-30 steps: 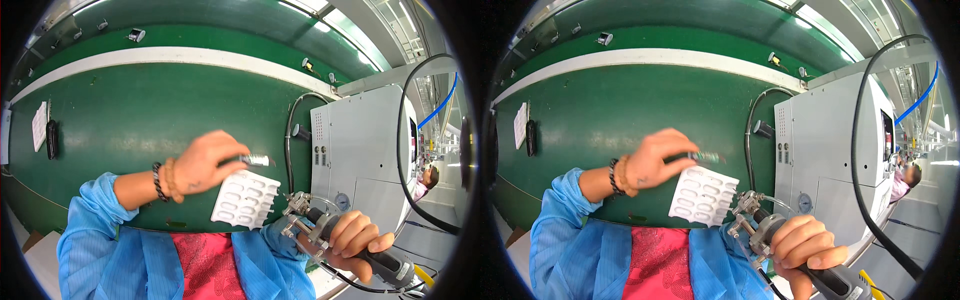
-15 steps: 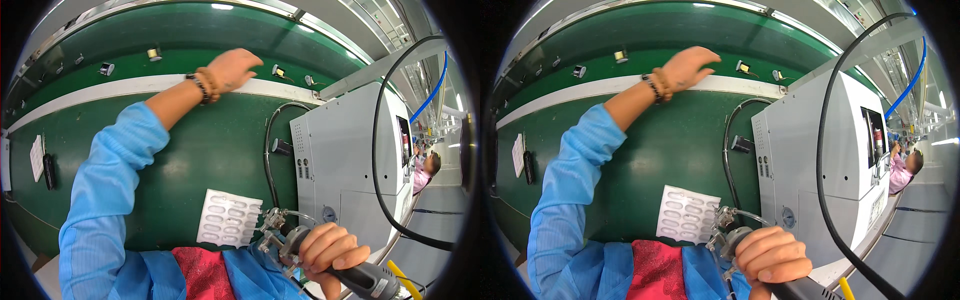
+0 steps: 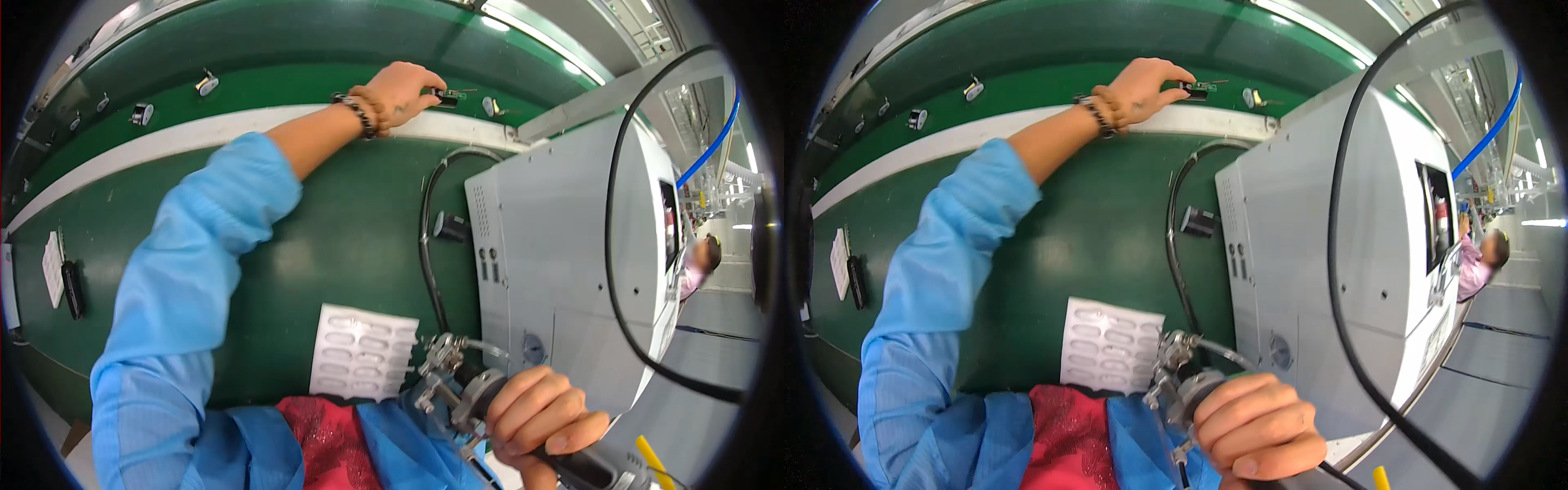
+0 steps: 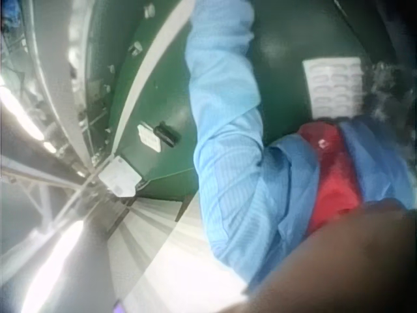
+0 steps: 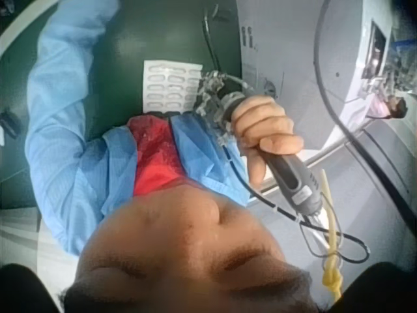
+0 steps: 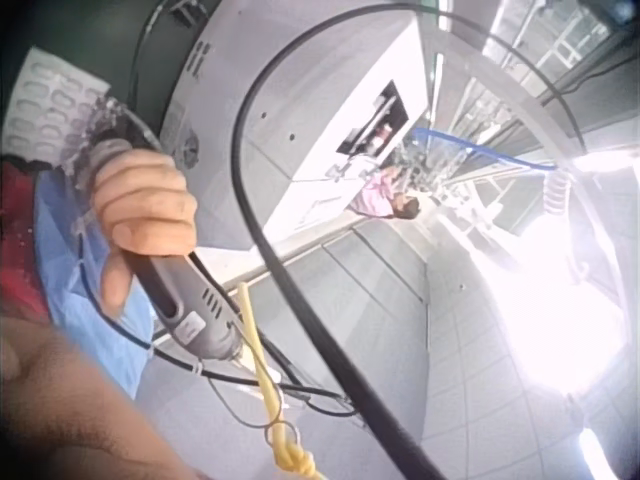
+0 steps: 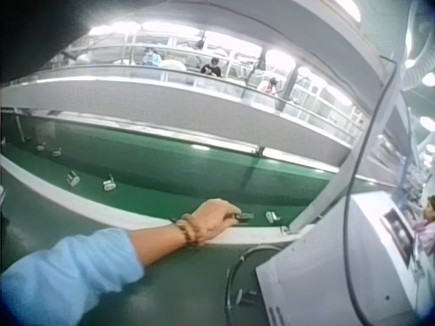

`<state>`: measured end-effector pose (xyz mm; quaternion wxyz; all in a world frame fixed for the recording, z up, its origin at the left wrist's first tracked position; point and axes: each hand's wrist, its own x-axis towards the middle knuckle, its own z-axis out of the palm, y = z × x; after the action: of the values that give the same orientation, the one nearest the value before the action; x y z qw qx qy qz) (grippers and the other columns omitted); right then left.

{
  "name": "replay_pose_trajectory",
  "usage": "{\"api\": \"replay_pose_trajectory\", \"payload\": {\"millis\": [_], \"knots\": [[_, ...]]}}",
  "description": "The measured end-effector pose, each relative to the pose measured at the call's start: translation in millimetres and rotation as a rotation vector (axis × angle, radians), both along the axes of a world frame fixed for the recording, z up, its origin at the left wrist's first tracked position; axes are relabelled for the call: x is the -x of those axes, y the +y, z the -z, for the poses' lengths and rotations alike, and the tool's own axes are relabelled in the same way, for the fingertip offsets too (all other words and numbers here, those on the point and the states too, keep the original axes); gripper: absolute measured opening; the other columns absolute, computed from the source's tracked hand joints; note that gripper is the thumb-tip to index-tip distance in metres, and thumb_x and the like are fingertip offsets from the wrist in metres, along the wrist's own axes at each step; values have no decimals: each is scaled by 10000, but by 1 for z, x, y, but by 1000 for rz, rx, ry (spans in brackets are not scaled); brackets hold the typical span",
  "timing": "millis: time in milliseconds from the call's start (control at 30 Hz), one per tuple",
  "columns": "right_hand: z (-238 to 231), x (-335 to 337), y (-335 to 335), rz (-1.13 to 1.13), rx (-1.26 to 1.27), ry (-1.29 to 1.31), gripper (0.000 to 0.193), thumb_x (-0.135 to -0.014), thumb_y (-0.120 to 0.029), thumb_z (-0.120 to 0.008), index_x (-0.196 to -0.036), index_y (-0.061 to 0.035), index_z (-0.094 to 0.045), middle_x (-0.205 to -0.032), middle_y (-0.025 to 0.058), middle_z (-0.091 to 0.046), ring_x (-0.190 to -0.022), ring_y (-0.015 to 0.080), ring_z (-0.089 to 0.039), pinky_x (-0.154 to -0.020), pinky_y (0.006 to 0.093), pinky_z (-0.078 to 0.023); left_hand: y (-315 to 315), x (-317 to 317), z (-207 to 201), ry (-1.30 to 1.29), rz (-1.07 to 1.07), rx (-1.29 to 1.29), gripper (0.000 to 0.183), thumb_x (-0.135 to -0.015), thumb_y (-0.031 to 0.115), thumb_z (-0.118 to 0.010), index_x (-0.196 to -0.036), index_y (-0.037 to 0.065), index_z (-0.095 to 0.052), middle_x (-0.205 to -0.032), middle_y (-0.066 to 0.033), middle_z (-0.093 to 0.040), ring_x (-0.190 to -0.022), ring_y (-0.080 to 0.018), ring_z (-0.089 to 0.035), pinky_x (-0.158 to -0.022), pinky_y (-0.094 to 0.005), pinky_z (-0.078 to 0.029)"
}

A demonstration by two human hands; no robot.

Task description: The person uses a soldering iron to apply solder to a small green circuit board held in a white plastic tray. They repeatedly pick up the board, solder specific points, and place it back on the green workbench. The process is repeated multiple times throughout the clip.

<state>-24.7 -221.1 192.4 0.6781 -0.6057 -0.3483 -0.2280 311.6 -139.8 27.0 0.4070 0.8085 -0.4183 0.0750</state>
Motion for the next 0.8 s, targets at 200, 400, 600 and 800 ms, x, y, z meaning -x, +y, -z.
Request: {"api": "replay_pose_trajectory", "payload": {"millis": [200,400,600,800], "knots": [[11,11,9,113,-49,-16,526,-867,-479,-720,-1038,-60,-452,-667,12,-544,-486,104,-529,-420,210,-454,120,155,-33,144,207,106,239,-834,96,-739,-1063,31,-716,-982,-140,-703,-901,-298,-659,-798,-376,-526],[13,24,4,50,-91,-21,565,-862,-514,-705,-1073,-47,-468,-672,14,-533,-515,105,-543,-443,209,-462,156,249,-29,255,264,116,263,-786,34,-751,-1043,8,-702,-959,-130,-680,-910,-306,-638,-800,-401,-520],[9,17,15,28,-61,-31,594,-855,-535,-700,-1088,-40,-469,-677,13,-527,-523,109,-535,-450,225,-462,150,276,-20,178,206,83,260,-770,32,-751,-1021,23,-683,-957,-115,-662,-934,-305,-624,-813,-411,-515],[10,4,29,0,-23,-15,615,-848,-555,-697,-1098,-44,-462,-691,14,-536,-524,106,-542,-447,222,-465,144,286,-4,285,189,144,304,-729,27,-782,-1012,20,-671,-971,-115,-664,-947,-310,-621,-832,-406,-512]]}}
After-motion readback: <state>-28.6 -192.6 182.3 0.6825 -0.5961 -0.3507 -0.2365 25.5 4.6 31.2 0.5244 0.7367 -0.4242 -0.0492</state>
